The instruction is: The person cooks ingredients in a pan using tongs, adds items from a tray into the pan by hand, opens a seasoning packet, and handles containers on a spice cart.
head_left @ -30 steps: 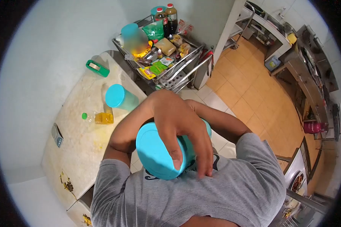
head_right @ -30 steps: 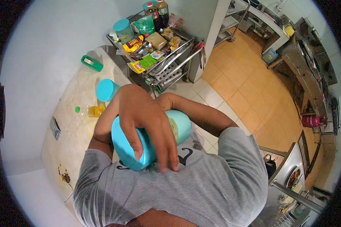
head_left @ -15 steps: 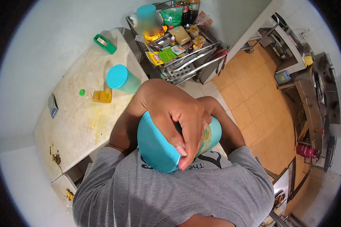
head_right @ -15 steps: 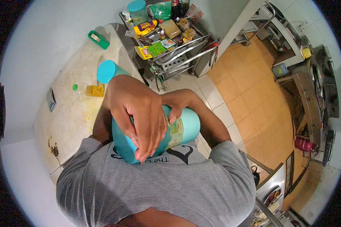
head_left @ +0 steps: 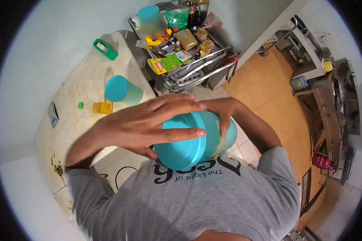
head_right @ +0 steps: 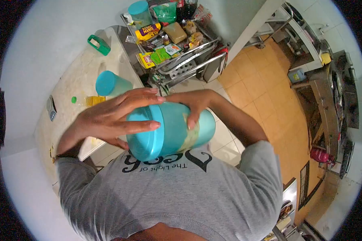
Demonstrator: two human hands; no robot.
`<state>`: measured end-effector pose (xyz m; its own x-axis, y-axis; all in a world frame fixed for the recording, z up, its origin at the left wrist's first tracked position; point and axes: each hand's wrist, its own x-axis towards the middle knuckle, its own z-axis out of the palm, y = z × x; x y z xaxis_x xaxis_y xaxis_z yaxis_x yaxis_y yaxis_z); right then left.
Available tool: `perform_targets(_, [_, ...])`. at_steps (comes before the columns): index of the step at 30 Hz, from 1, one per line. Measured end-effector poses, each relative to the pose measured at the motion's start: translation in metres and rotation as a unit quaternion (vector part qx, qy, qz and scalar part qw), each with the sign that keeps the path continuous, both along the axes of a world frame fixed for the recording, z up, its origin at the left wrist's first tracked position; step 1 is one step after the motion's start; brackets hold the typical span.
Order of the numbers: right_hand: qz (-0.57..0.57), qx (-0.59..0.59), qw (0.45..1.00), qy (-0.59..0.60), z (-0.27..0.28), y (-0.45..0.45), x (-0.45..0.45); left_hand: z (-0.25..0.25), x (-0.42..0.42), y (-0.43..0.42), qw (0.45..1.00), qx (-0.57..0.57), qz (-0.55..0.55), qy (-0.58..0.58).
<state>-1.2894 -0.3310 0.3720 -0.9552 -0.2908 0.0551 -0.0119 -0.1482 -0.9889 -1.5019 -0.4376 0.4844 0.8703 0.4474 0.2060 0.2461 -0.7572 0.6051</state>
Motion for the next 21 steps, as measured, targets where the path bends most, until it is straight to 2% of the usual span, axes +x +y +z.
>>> perform_targets(2, [0.096, -0.041, 0.994, 0.017, -0.023, 0.011, -0.022, -0.003, -0.001, 0.006, 0.987, 0.139, -0.015, 0.08])
perform_targets(4, [0.064, -0.046, 0.997, 0.011, -0.032, 0.01, -0.032, -0.003, 0.004, 0.011, 0.982, 0.168, -0.061, 0.056])
perform_targets(6, [0.118, -0.071, 0.99, 0.04, -0.038, 0.013, -0.047, 0.001, 0.01, 0.013, 0.974, 0.203, -0.095, 0.028])
perform_targets(7, [0.134, -0.09, 0.987, 0.007, -0.047, 0.015, -0.046, -0.002, 0.011, 0.014, 0.977, 0.197, -0.081, 0.011])
perform_targets(10, [0.089, -0.078, 0.993, 0.024, -0.048, 0.019, -0.032, -0.009, 0.014, 0.014, 0.984, 0.174, -0.041, -0.02])
perform_targets(13, [0.025, -0.146, 0.987, -0.069, -0.033, 0.015, -0.023, -0.027, 0.011, 0.016, 0.989, 0.142, 0.0, -0.048])
perform_targets(16, [0.017, -0.104, 0.993, -0.052, -0.03, 0.026, -0.021, -0.04, 0.008, 0.021, 0.986, 0.135, 0.034, -0.088])
perform_targets(19, [-0.068, -0.125, 0.99, 0.013, -0.032, 0.034, 0.004, -0.065, -0.002, 0.021, 0.954, 0.102, 0.202, -0.198])
perform_targets(21, [-0.106, -0.062, 0.992, -0.006, -0.029, 0.039, 0.027, -0.098, -0.011, 0.008, 0.898, 0.103, 0.365, -0.222])
